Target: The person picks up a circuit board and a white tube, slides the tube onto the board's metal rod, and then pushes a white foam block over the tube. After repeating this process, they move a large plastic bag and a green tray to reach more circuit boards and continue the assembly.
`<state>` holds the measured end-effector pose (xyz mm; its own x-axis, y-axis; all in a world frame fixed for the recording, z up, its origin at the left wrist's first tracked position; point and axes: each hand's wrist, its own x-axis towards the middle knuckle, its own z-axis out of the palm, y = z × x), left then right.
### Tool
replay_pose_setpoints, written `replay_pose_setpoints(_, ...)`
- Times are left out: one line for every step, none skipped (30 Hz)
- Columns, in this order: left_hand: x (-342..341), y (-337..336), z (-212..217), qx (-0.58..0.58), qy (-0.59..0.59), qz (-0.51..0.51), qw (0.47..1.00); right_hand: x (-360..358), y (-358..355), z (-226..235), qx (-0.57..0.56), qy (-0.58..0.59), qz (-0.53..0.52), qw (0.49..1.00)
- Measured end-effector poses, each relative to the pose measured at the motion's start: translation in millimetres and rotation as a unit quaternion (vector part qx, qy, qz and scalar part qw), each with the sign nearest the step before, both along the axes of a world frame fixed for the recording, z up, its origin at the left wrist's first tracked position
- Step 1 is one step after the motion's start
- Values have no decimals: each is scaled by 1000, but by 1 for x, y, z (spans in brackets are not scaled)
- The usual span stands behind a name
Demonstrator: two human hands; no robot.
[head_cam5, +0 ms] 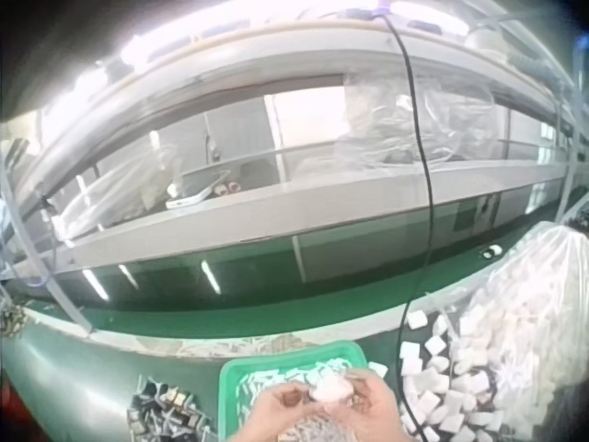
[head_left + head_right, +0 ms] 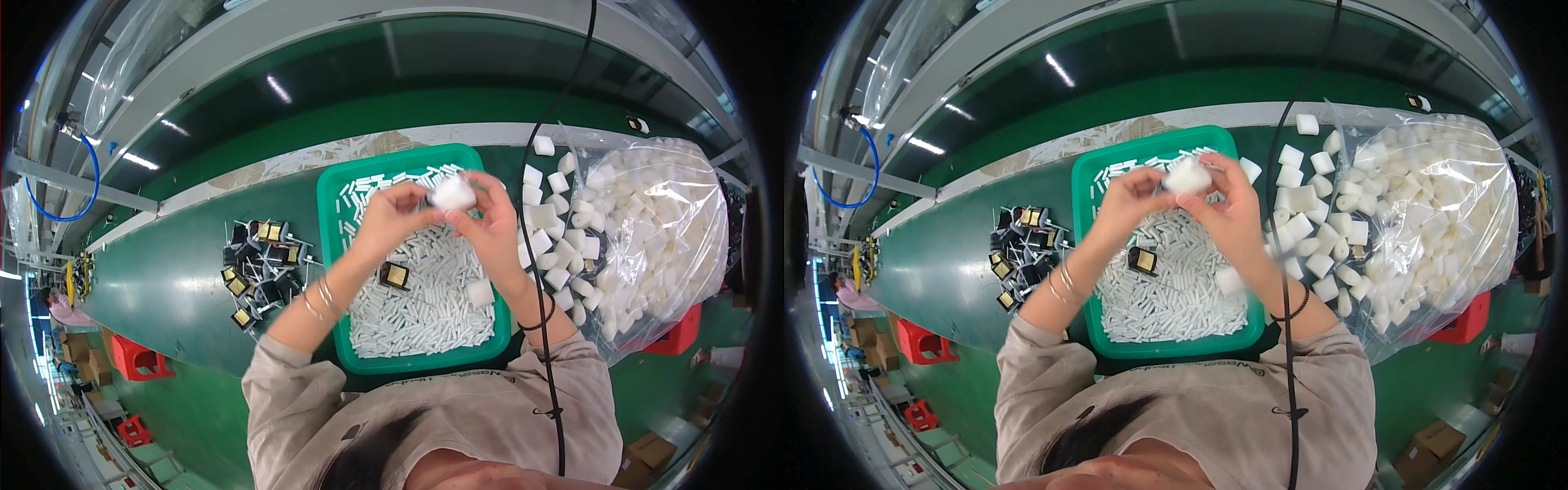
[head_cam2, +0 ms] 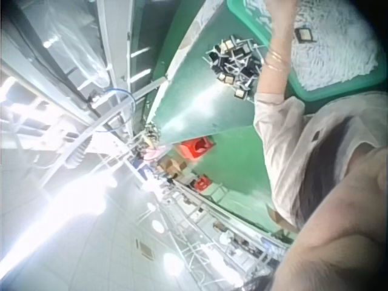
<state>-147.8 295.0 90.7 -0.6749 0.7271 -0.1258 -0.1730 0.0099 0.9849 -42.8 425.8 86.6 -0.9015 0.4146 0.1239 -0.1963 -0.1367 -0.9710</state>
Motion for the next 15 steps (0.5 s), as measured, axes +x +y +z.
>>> replay_pose_setpoints(-17, 12, 5, -29, -13, -6, 999, 0, 4, 4, -1, 2, -3, 1000)
replay_pose_setpoints(-44, 19, 3, -56, 37, -11, 998, -3, 5, 9, -13, 22, -44, 999)
replay_pose_setpoints(-74, 26, -1, -84, 86, -11, 993, -5, 5, 12, -27, 42, -79, 996)
replay_pose_setpoints(-96, 40, 1, -121, 90, 23, 988, -3, 10, 15, -2, 56, -98, 994)
replay_pose_setpoints(-120, 50, 0, -161, 93, 62, 981, -1, 12, 19, -3, 57, -91, 994)
replay_pose_setpoints(-156, 53, -19, -208, 143, 78, 964, 0, 9, 25, 6, 73, -109, 991)
replay_pose_setpoints(-187, 55, -35, -255, 192, 89, 943, 1, 8, 29, 16, 89, -132, 987)
replay_pose_setpoints(-196, 62, -34, -256, 189, 90, 944, 4, 10, 27, 19, 103, -133, 986)
replay_pose_setpoints(-202, 64, -35, -332, 243, 98, 906, 3, 13, 26, 18, 100, -128, 986)
replay_pose_setpoints(-206, 62, -37, -406, 293, 106, 859, 1, 14, 24, 66, 132, -139, 979)
replay_pose_setpoints(-203, 63, -34, -457, 294, 94, 834, 0, 15, 21, 114, 157, -155, 969)
replay_pose_setpoints(-197, 62, -31, -483, 347, 151, 790, -4, 15, 15, 158, 190, -186, 951)
replay_pose_setpoints(-189, 58, -28, -507, 397, 208, 737, -10, 17, 8, 157, 184, -181, 953)
replay_pose_setpoints(-185, 48, -21, -474, 431, 232, 732, -17, 22, 5, 306, 219, -230, 898)
replay_pose_setpoints(-182, 33, -17, -442, 465, 254, 724, -25, 25, 2, 444, 249, -273, 816)
